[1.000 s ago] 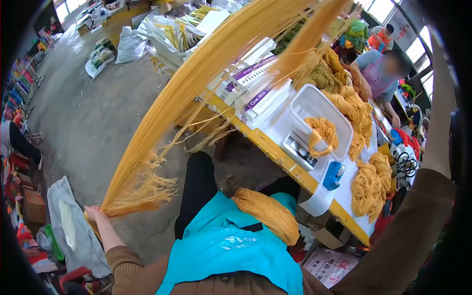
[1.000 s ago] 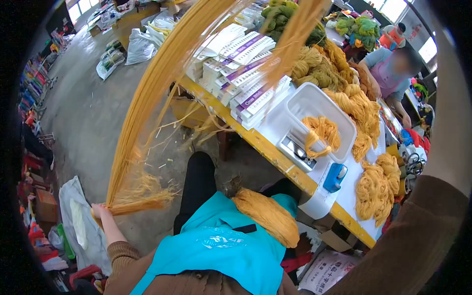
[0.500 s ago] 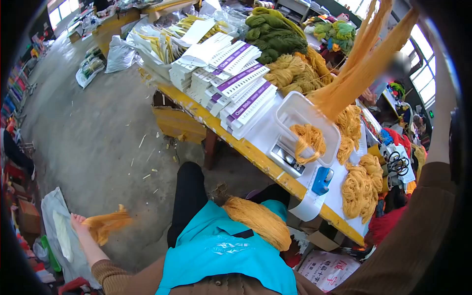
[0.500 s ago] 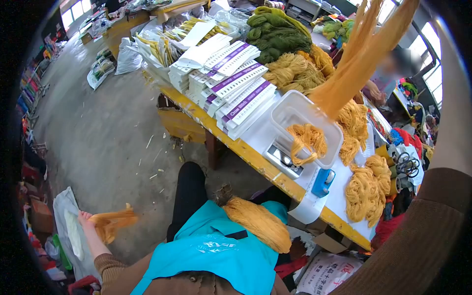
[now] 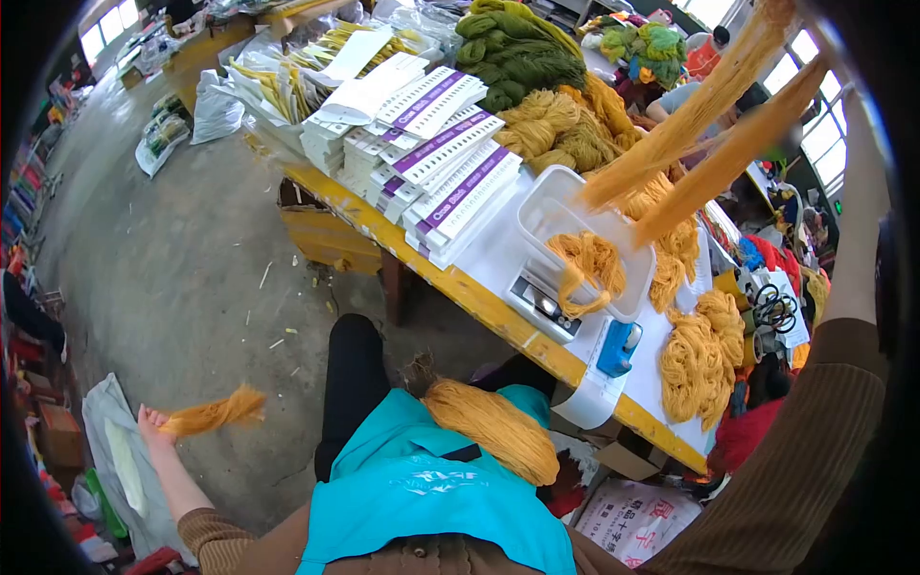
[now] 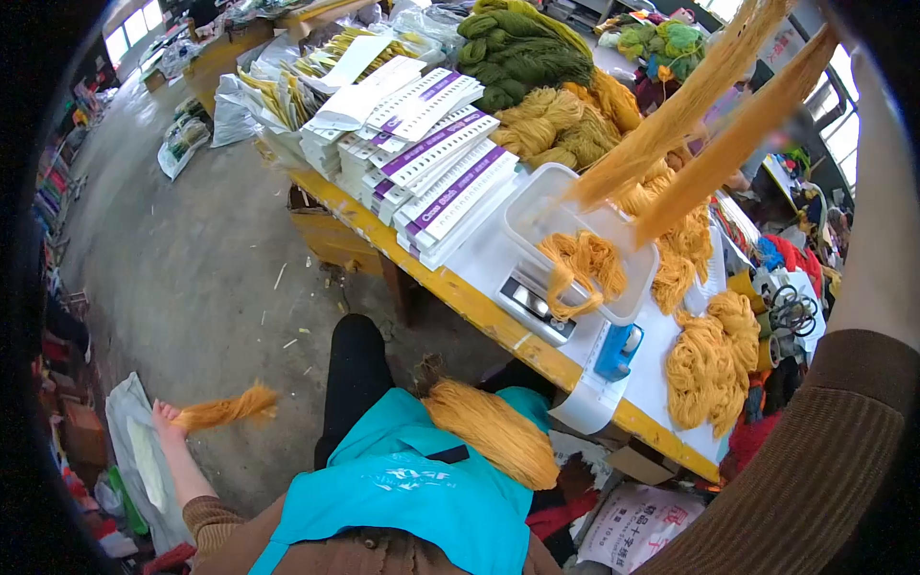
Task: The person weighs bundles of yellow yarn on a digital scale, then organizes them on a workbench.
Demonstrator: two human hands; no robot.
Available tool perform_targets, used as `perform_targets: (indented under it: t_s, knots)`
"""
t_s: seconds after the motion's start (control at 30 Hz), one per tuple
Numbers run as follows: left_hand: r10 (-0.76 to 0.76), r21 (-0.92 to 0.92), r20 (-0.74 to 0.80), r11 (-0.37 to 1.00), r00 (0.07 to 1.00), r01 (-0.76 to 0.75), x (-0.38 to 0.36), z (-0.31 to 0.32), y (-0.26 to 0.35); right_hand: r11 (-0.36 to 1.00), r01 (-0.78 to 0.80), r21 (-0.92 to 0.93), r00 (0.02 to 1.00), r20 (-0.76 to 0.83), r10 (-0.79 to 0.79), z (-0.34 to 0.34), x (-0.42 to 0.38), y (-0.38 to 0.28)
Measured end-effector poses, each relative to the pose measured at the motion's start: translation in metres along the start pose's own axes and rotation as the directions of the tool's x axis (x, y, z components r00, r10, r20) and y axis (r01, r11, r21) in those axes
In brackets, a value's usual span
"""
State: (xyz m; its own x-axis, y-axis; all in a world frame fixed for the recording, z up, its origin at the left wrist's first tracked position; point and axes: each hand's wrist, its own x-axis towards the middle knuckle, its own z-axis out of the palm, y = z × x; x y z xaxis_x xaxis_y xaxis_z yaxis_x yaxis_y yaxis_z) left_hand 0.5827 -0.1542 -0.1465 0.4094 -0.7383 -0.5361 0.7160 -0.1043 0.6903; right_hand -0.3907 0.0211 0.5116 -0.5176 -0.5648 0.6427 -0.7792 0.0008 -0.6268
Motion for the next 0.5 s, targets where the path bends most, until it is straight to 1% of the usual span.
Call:
perform_targets:
  t_s: [0.1, 0.17, 0.2, 0.27, 0.3, 0.37, 0.5]
  knots:
    - [-0.027, -0.011, -0.019, 1.000, 0.999, 0.027, -0.012, 0.021, -0.016, 1.000, -0.009, -0.030, 1.000, 0.000, 0.009, 0.002, -0.002, 0.011]
    - [-0.202, -0.067, 0.092, 0.976, 0.975, 0.209, -0.016, 0.034, -0.023, 0.999, -0.009, -0.037, 1.000, -0.002, 0.008, 0.000, -0.003, 0.016]
    - [-0.200, -0.062, 0.096, 0.976, 0.975, 0.207, -0.020, 0.041, -0.026, 0.999, -0.012, -0.043, 1.000, -0.005, 0.011, -0.004, -0.002, 0.018]
    - [-0.228, -0.068, 0.008, 0.971, 0.974, 0.228, -0.023, 0.052, -0.038, 0.998, -0.015, -0.058, 1.000, -0.007, 0.014, -0.009, -0.004, 0.024]
    - [-0.229, -0.062, 0.013, 0.971, 0.973, 0.230, -0.023, 0.056, -0.041, 0.998, -0.017, -0.065, 1.000, -0.010, 0.016, -0.010, -0.004, 0.026]
    - [-0.195, 0.020, 0.002, 0.981, 0.981, 0.195, -0.023, 0.061, -0.048, 0.997, -0.023, -0.079, 1.000, -0.014, 0.022, -0.012, -0.004, 0.030]
    - [-0.226, 0.032, 0.010, 0.974, 0.974, 0.226, -0.028, 0.071, -0.056, 0.993, -0.023, -0.115, 1.000, 0.001, 0.023, -0.016, -0.004, 0.039]
